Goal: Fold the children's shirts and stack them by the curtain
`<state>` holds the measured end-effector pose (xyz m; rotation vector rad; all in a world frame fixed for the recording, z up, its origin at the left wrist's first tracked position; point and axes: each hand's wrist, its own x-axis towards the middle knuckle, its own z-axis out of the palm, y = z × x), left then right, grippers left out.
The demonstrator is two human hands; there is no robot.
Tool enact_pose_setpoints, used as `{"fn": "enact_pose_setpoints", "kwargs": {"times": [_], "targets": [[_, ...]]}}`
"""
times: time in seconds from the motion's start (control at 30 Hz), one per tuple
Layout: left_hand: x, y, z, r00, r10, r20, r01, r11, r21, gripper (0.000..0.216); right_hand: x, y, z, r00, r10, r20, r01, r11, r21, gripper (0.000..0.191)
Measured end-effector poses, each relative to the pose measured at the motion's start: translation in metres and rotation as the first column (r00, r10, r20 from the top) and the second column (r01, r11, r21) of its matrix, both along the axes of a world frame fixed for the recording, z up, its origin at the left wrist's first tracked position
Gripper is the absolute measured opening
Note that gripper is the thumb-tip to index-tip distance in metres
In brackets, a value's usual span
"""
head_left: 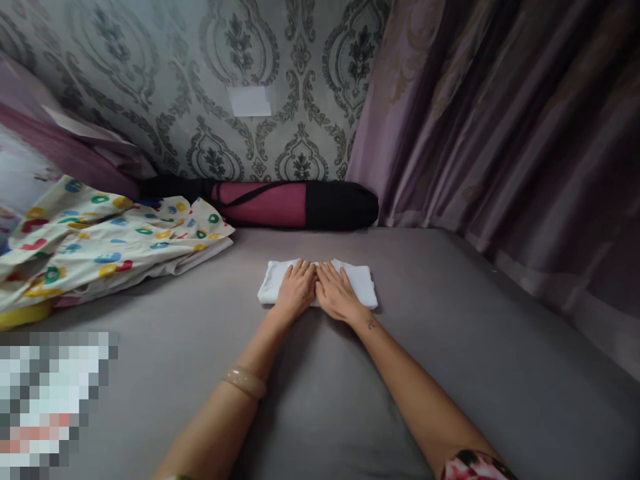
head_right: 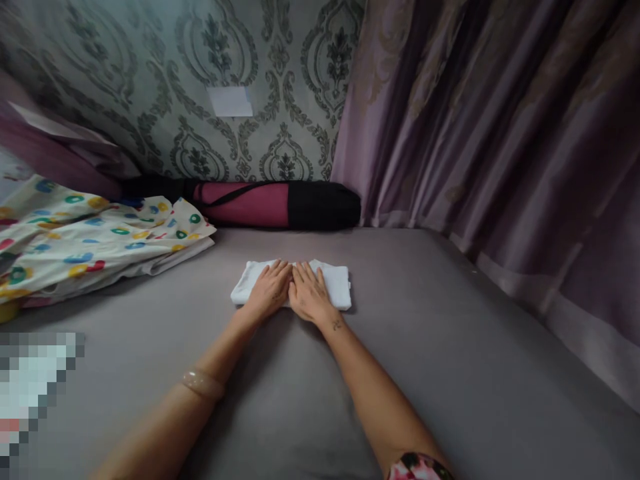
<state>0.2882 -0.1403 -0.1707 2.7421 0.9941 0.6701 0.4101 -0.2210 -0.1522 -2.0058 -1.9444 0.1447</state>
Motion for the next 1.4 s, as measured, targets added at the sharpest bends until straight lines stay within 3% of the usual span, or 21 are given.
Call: {"fn": "enact_pose_setpoints", "kwargs": {"times": [0.17,0.53,0.73,0.97,1.27,1.4], "targets": [[0.0,0.0,-0.009,0.988,0.071,-0.135,-0.077,0.996,-0.037,0.047,0.002,-0.001,-0.008,1.0,-0.004,0.008,0.005,1.0,-0.028,0.056],[-0.007,0.006,-0.003,0.929,0.214,-0.302,-0.237,0.971,-0.04,0.055,0.022,0.001,-0.016,0.991,-0.117,0.069,0.122,0.989,-0.085,0.055],[-0.02,0.011,-0.003,0.908,0.28,-0.31,-0.299,0.954,-0.013,0.056,0.024,0.0,-0.019,0.973,-0.209,0.096,0.215,0.975,-0.052,0.058],[-0.035,0.016,-0.002,0.898,0.307,-0.316,-0.354,0.93,-0.101,0.058,0.027,-0.006,-0.021,0.929,-0.349,0.121,0.355,0.934,-0.03,0.067],[-0.048,0.023,-0.007,0.896,0.331,-0.297,-0.376,0.92,-0.108,0.059,0.035,-0.008,-0.015,0.942,-0.325,0.079,0.332,0.937,-0.108,0.065],[-0.047,0.02,-0.001,0.904,0.371,-0.211,-0.38,0.925,-0.001,0.058,0.043,-0.008,-0.006,0.942,-0.332,0.046,0.335,0.938,-0.09,0.064]]}}
